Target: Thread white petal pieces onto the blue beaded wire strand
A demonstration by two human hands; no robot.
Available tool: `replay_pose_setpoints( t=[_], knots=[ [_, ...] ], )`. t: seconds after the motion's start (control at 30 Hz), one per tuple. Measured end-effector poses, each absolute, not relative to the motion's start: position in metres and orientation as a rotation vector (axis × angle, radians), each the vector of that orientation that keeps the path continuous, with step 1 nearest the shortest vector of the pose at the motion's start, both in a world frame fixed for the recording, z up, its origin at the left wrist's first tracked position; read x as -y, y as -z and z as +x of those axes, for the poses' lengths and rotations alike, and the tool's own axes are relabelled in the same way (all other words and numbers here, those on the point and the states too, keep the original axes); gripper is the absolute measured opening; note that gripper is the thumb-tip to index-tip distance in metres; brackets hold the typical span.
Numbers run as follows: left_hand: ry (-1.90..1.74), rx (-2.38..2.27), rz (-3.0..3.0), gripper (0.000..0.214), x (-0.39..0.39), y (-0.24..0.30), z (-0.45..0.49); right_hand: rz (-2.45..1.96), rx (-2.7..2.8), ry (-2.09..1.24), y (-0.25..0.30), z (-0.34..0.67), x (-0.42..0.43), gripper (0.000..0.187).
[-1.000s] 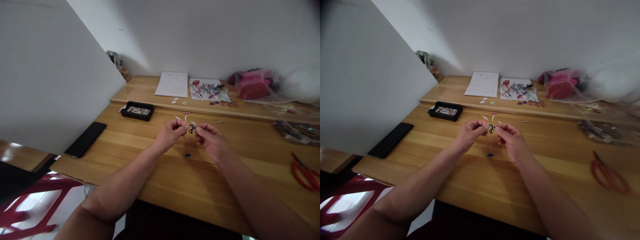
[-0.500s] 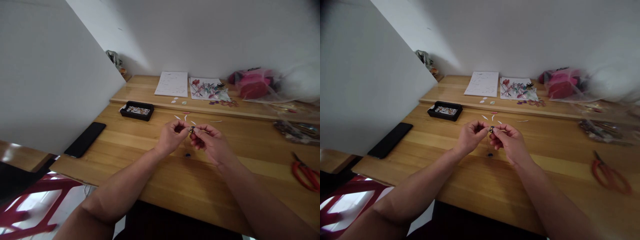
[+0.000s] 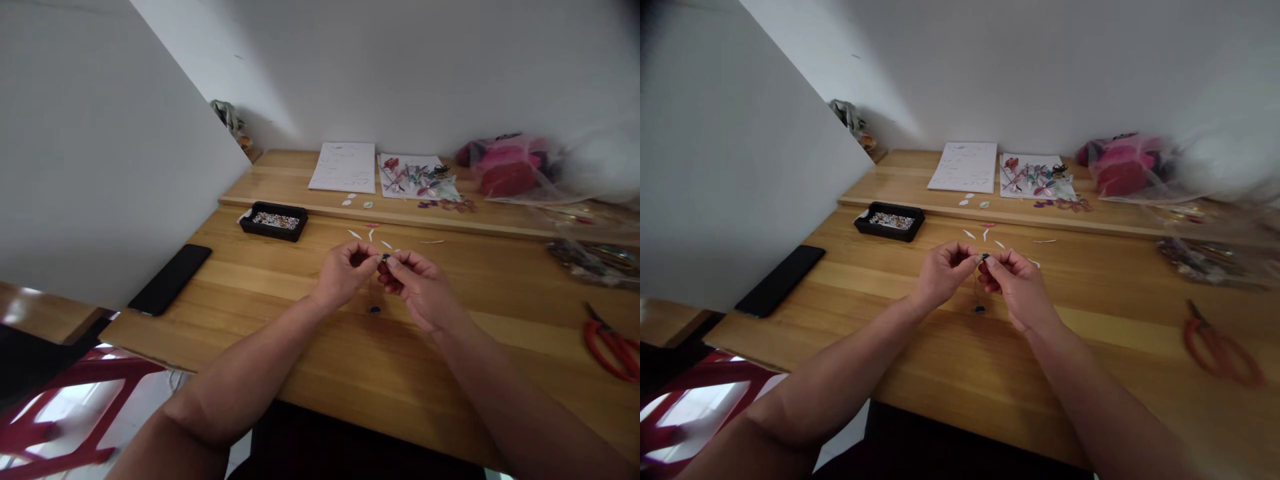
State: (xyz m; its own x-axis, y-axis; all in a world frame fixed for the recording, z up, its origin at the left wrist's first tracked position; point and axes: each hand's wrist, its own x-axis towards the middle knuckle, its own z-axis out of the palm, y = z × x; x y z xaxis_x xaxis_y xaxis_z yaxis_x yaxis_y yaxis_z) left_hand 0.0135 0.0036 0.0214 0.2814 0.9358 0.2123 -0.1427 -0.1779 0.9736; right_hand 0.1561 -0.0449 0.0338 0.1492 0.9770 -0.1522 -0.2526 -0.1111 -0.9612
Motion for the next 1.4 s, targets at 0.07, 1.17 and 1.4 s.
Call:
replay_pose_setpoints(
  t=[0.07, 1.17, 1.4],
  knots=[
    [-1.151, -0.806, 1.37, 0.014, -0.004, -0.021, 0.013, -1.188, 0.834, -1.29, -0.033, 0.156, 0.044, 0.031],
    [-0.992, -0.691, 1.291, 0.026, -0.01, -0.022, 0.005, -1.009, 0.645, -1.613, -0.037, 0.166, 0.039, 0.017],
    [-1.001, -0.724, 1.278, 0.023, -0.01, -0.021, 0.005, -0.995, 0.644, -1.609, -0.036, 0.167, 0.038, 0.014]
  ],
)
